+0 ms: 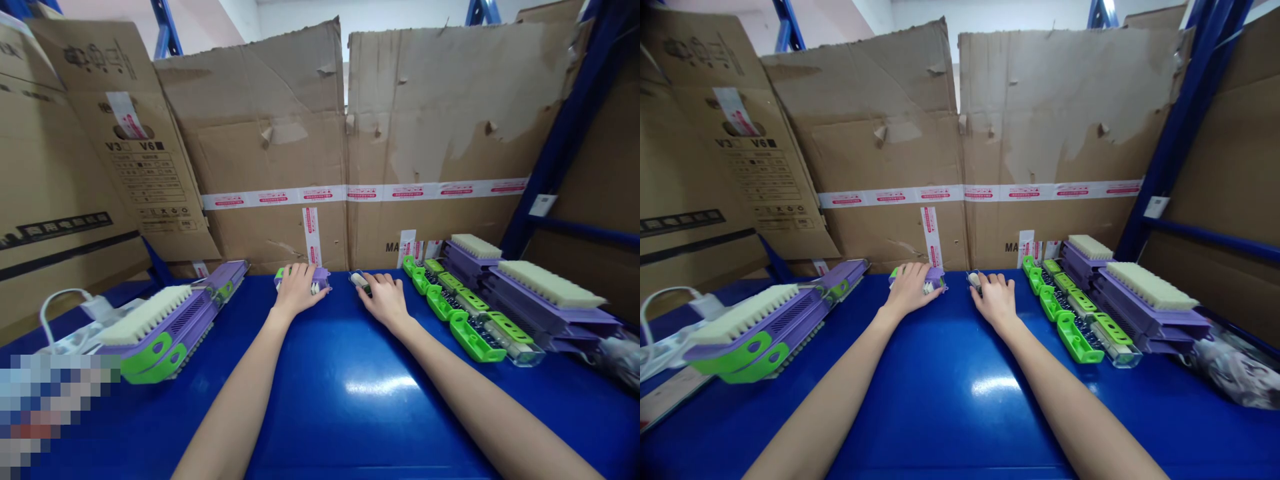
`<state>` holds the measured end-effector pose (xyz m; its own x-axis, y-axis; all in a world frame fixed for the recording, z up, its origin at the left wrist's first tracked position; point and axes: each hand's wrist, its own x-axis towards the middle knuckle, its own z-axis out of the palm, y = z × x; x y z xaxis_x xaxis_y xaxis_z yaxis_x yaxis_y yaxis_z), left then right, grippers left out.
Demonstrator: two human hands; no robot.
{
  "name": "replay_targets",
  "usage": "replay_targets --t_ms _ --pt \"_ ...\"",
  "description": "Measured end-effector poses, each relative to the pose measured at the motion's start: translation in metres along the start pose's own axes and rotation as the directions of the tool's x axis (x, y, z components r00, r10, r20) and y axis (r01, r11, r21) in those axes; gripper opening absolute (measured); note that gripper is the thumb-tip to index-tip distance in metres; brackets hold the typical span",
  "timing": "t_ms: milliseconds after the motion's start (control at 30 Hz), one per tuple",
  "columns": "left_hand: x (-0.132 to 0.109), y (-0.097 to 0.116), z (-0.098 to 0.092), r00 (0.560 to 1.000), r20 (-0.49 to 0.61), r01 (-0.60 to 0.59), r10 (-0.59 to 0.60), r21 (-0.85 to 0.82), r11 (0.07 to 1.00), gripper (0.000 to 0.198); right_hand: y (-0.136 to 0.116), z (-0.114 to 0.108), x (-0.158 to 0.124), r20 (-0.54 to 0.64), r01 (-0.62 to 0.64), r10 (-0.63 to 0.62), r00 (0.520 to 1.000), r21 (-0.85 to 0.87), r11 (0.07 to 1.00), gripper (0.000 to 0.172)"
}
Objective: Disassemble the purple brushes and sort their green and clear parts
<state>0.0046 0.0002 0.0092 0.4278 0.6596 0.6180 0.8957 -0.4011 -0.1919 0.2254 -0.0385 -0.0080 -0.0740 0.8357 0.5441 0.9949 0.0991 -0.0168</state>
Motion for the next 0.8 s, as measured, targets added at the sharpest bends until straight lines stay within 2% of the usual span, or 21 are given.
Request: replay_targets --t_ms 167,500,800 --pt "0.0 0.002 0.001 1.0 -0.004 0.002 -0.002 0.004 1.0 0.062 0.0 -0.002 0.0 -0.044 0.007 -0.007 0.999 0.002 1.0 0.04" --pt "0.001 0.011 -0.003 1.0 0.029 0.007 -0.006 -0.019 1.0 0.056 0.009 -0.008 0.003 -0.006 -0.131 0.131 0.991 -0.016 0.991 0.042" --pt "0.002 0.028 -0.004 0.999 0.022 0.04 -0.042 0.059 0.997 0.048 0.009 -0.007 0.003 0.032 -0.106 0.106 0.994 -0.012 0.994 0.04"
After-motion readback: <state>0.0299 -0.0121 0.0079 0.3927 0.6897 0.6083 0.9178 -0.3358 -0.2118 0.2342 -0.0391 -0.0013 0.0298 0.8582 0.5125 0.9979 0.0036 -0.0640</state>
